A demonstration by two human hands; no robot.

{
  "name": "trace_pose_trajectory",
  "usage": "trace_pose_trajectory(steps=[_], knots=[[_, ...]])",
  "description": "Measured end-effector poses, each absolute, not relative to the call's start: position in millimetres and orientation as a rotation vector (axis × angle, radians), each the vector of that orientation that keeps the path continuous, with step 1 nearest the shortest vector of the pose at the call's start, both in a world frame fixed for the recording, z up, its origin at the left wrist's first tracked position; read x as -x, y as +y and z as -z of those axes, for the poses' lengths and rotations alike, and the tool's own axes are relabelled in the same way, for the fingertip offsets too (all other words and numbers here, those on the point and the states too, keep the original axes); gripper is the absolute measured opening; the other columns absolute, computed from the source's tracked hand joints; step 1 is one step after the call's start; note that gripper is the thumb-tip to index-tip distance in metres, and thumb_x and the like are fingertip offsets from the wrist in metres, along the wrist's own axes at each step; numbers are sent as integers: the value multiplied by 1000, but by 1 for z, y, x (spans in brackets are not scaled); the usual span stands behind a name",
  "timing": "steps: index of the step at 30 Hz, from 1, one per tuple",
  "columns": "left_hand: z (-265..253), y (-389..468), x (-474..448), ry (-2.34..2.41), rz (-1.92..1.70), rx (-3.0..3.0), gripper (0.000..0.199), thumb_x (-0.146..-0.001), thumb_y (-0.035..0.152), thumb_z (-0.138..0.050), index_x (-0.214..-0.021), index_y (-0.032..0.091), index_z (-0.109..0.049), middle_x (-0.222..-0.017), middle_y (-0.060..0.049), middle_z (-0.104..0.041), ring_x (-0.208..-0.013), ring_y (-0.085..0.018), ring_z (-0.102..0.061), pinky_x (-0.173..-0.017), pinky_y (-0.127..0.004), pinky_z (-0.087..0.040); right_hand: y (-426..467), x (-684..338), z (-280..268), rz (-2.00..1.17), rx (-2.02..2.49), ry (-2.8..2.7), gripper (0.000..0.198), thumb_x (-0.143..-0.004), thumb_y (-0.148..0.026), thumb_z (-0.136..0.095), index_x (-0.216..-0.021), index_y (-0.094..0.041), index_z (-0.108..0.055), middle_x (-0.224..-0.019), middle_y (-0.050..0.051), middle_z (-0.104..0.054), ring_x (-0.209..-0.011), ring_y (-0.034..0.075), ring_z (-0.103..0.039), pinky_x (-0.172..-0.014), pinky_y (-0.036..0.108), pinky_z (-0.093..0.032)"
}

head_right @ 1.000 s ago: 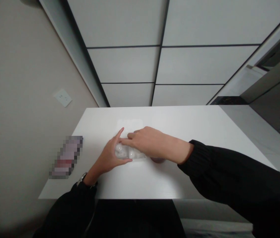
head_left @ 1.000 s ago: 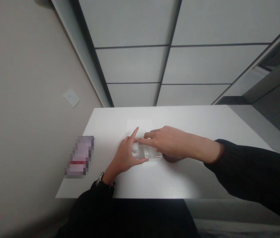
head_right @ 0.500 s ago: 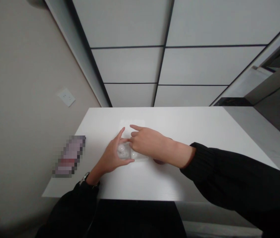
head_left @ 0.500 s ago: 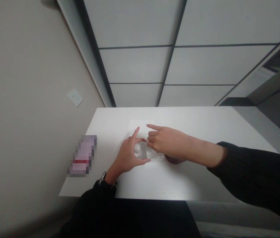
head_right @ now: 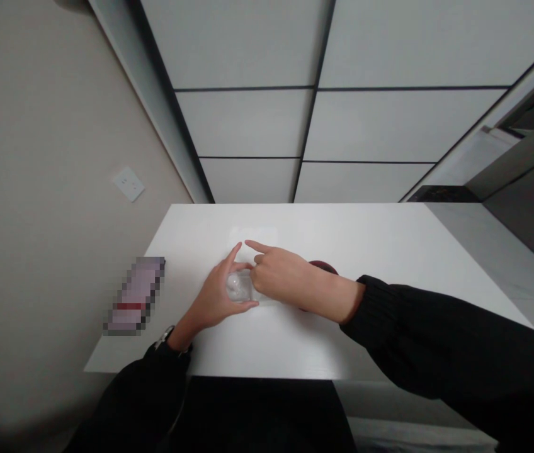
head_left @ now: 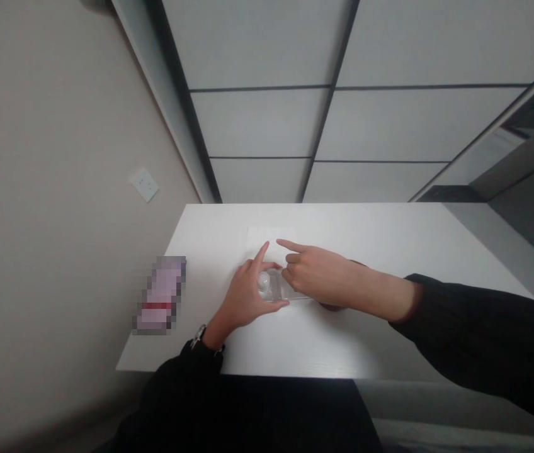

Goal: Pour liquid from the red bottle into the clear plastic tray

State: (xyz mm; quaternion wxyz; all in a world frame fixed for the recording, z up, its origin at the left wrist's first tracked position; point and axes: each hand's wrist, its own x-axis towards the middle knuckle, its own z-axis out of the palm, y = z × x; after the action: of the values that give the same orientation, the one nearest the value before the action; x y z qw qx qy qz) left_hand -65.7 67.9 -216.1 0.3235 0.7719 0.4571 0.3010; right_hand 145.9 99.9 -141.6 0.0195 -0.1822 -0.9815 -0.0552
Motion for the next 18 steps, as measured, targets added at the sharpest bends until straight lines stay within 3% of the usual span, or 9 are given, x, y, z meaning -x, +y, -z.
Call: trace_pose_trajectory(steps=[3, 6, 8, 11, 13, 15, 18], knots=[[215, 68, 67, 1182, -792, -2020, 128, -70, 34, -96, -169, 27, -15, -137, -11, -71, -130, -36, -62, -116, -57, -41, 99, -146, 131, 184, 591, -2990, 32, -80, 5, -70, -69, -25, -70, -66, -4, -70, -67, 18, -69, -126, 49, -38], [215, 69, 68, 1168, -806, -2013, 126, -72, 34, -95, -169, 27, -14, -140, -11, -69, -133, -35, -60, -117, -56, -41, 92, -165, 103, -4, 696, -2791, 10, -92, -16, -75, -101, -21, -74, -87, 1, -77, -80, 21, -75, -123, 52, -43], [214, 70, 70, 1160, -800, -2018, 125, -73, 32, -94, -169, 27, -14, -139, -10, -70, -134, -35, -59, -118, -55, -40, 78, -187, 91, -164, 838, -2482, 15, -102, -32, -67, -115, -23, -68, -108, 4, -78, -98, 22, -77, -122, 53, -44], [215, 72, 71, 1137, -781, -2033, 124, -74, 29, -93, -169, 29, -14, -137, -8, -71, -134, -33, -59, -120, -55, -38, 49, -218, 109, -301, 1024, -1894, 18, -107, -39, -58, -118, -26, -64, -129, 8, -73, -128, 25, -68, -120, 52, -45], [215, 73, 72, 1122, -774, -2037, 123, -74, 28, -93, -169, 31, -14, -137, -6, -71, -134, -32, -59, -121, -54, -38, 32, -229, 145, -411, 1065, -1650, 41, -103, -51, -64, -135, -27, -58, -147, 11, -63, -141, 28, -57, -122, 52, -43], [216, 73, 73, 1114, -778, -2045, 124, -74, 28, -93, -169, 32, -13, -137, -6, -72, -135, -31, -59, -121, -53, -38, 22, -227, 186, -593, 1110, -1614, 64, -96, -56, -72, -149, -28, -50, -156, 13, -54, -143, 30, -55, -119, 52, -46], [218, 75, 74, 1104, -798, -2062, 125, -75, 30, -93, -169, 32, -12, -136, -6, -72, -135, -30, -60, -122, -53, -37, 24, -208, 230, -685, 1072, -1497, 55, -95, -50, -74, -142, -29, -55, -144, 12, -62, -133, 29, -61, -114, 49, -49]])
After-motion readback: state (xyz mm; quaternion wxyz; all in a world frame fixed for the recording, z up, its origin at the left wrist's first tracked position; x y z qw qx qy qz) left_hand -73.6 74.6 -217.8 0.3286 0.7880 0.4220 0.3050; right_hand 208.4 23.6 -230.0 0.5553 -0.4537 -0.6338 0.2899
